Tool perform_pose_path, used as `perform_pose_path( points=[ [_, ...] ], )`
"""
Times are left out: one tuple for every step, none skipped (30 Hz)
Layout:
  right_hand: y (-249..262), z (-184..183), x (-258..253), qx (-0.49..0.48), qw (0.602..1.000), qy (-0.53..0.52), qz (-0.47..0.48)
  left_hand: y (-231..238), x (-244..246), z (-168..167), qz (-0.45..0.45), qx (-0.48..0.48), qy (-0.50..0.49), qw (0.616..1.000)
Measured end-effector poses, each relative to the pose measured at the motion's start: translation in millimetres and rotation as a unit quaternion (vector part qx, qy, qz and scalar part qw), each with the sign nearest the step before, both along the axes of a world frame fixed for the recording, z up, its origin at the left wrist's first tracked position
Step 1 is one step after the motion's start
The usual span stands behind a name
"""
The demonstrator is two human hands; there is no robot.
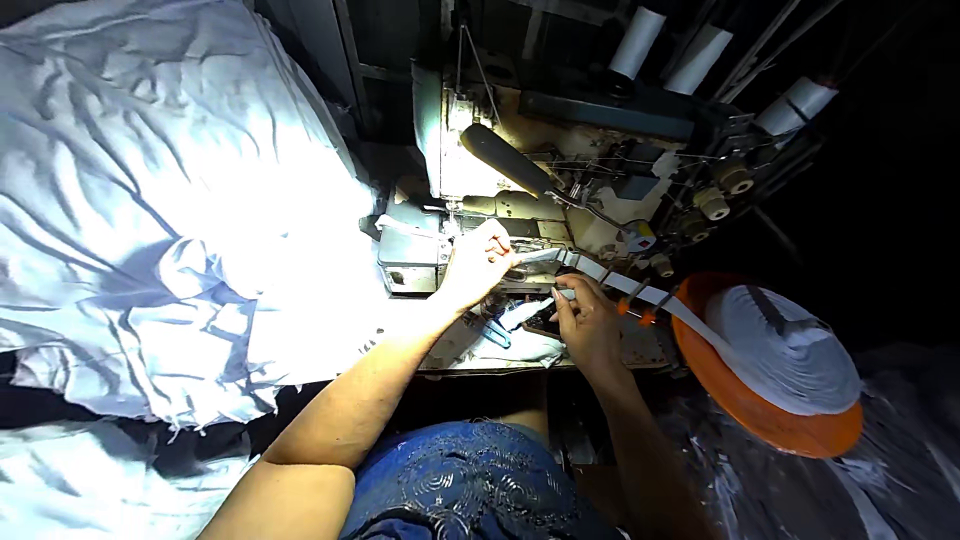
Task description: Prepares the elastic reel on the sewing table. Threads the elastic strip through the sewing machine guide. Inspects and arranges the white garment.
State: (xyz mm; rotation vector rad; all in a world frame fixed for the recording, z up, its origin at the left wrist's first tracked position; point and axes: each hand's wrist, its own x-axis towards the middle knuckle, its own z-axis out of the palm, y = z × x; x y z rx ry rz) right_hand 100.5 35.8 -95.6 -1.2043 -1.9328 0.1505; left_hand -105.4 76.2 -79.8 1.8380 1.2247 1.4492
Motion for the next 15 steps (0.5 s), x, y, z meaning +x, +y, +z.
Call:
perform_pose_path(
  points=[
    [1, 1, -1, 0.001, 1.000, 0.005, 0.006, -2, -3, 2, -0.015, -0.015, -0.006, 1.000],
    [3, 3, -3, 0.006, 1.000, 0.008, 0.013, -3, -6, 5, -0.026, -0.033, -0.011, 0.999],
    [6, 5, -4, 0.010, 1.000, 0.012, 0.021, -5, -7, 7, -0.031, -0.054, -0.021, 0.998],
    [8, 8, -7, 0.016, 0.999, 0.015, 0.030, -7, -7, 10, -0.035, -0.077, -0.035, 0.996],
    [11, 11, -10, 0.025, 0.999, 0.019, 0.042, -9, -6, 13, -0.040, -0.095, -0.046, 0.994],
    [14, 13, -13, 0.037, 0.997, 0.020, 0.058, -10, -5, 14, -0.045, -0.099, -0.049, 0.993],
    [18, 15, -16, 0.051, 0.996, 0.016, 0.077, -10, -3, 14, -0.048, -0.089, -0.040, 0.994],
    [23, 18, -19, 0.059, 0.993, 0.005, 0.100, -10, -3, 12, -0.049, -0.064, -0.021, 0.996],
    [28, 21, -20, 0.057, 0.991, -0.012, 0.124, -10, -2, 10, -0.046, -0.032, 0.003, 0.998],
    [32, 24, -20, 0.042, 0.988, -0.029, 0.143, -10, -1, 9, -0.038, -0.001, 0.030, 0.999],
    [37, 27, -19, 0.015, 0.986, -0.045, 0.157, -11, 0, 10, -0.028, 0.023, 0.056, 0.998],
    [42, 30, -17, -0.017, 0.984, -0.057, 0.167, -12, 0, 11, -0.021, 0.043, 0.076, 0.996],
    [45, 32, -14, -0.043, 0.982, -0.064, 0.171, -12, 1, 11, -0.018, 0.061, 0.090, 0.994],
    [47, 34, -12, -0.056, 0.981, -0.068, 0.172, -13, 2, 11, -0.018, 0.073, 0.099, 0.992],
    [48, 34, -9, -0.064, 0.981, -0.068, 0.169, -15, 4, 9, -0.015, 0.078, 0.105, 0.991]
  ],
)
